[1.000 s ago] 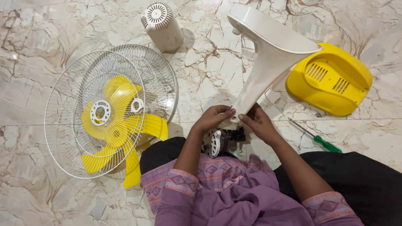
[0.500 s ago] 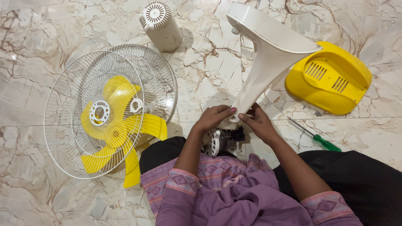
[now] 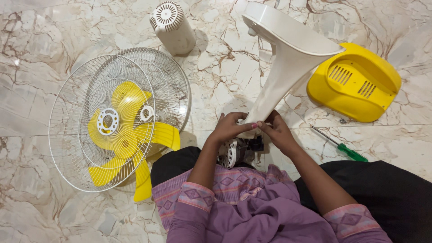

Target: The person assembles a table fan by attaching the motor housing to the white neck and yellow base using a screwdriver. They align the parts, insert and tighten screws, and reposition the assembly to complete the connection.

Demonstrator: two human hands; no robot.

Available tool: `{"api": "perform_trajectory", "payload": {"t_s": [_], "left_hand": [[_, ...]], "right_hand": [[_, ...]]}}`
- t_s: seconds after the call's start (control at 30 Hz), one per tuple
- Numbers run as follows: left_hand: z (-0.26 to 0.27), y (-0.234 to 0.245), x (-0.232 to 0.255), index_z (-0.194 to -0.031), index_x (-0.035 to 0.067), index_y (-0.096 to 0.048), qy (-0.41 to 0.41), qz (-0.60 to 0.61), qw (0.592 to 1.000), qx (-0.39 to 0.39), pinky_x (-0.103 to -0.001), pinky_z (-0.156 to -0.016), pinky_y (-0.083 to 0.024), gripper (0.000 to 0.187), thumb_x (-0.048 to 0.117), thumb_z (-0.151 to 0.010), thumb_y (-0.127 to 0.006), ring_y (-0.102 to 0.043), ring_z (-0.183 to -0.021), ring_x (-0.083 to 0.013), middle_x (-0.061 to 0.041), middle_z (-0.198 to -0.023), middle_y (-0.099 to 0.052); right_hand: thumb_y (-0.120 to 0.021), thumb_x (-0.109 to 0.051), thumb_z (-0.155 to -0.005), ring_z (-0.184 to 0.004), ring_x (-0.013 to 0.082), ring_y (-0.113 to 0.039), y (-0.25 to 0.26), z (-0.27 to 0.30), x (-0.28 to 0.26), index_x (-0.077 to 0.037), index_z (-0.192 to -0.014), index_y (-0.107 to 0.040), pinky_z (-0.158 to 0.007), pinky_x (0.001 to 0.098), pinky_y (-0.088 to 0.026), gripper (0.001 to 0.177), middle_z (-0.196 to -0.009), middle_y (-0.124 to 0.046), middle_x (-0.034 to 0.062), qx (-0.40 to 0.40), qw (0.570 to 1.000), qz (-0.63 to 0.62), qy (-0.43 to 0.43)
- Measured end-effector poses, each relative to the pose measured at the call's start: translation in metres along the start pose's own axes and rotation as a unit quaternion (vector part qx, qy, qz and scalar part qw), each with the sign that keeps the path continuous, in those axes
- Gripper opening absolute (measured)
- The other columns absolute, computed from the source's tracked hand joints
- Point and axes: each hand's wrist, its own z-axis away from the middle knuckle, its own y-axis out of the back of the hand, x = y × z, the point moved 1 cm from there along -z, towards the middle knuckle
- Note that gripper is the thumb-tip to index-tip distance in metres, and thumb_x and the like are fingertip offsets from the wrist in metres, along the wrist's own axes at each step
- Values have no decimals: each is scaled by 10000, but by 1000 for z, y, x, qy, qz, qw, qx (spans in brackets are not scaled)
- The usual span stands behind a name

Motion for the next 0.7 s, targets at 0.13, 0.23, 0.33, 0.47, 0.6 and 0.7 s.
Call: {"api": "perform_trajectory", "payload": {"t_s": [0.13,0.23,0.33,0.47,0.6,0.7], "left_hand": [[2,-3,-6,-1142,60,-754,-33,14,999,14,-467,-1151,-324,701,617,-715,-748,-720,-976,-280,-127,-1088,-776],[5,-6,-8,-1139,64,-743,-36,-24,999,31,-499,-1158,-307,676,540,-666,-817,-689,-1050,-302,-123,-1117,-756],[10,-12,-9,-1170,90,-734,-40,-68,995,66,-550,-1167,-227,640,448,-649,-834,-607,-1223,-303,-108,-1209,-716],[17,-20,-9,-1250,124,-705,-25,-65,993,94,-583,-1188,-192,585,399,-742,-797,-528,-1334,-286,-79,-1342,-640],[22,-20,-6,-1299,121,-675,-26,-50,993,102,-579,-1178,-182,642,393,-730,-795,-496,-1358,-290,-74,-1382,-617],[24,-14,0,-1287,141,-653,-27,-44,995,83,-541,-1156,-270,625,286,-702,-816,-507,-1339,-279,-70,-1379,-596]], "right_hand": [[-622,-379,-958,-1132,148,-646,2,0,10,-67,-1394,-532,-989,332,-502,544,-1245,-692,48,-27,995,-64,-73],[-626,-383,-1037,-1053,166,-634,-5,1,20,14,-1343,-594,-965,348,-493,503,-1138,-684,97,-66,989,-94,-89],[-625,-352,-1032,-1068,152,-635,-8,1,23,14,-1334,-577,-971,345,-489,478,-1196,-690,76,-78,979,-172,-78],[-624,-319,-1003,-1094,135,-632,-10,1,19,-30,-1342,-572,-957,323,-475,449,-1213,-696,53,-68,973,-198,-102],[-653,-316,-983,-1092,140,-624,-12,1,15,-40,-1360,-559,-956,324,-477,477,-1223,-688,44,-66,967,-222,-110],[-689,-319,-937,-1079,141,-632,-11,-2,16,-50,-1350,-564,-927,323,-486,508,-1213,-694,36,-54,968,-214,-117]]}}
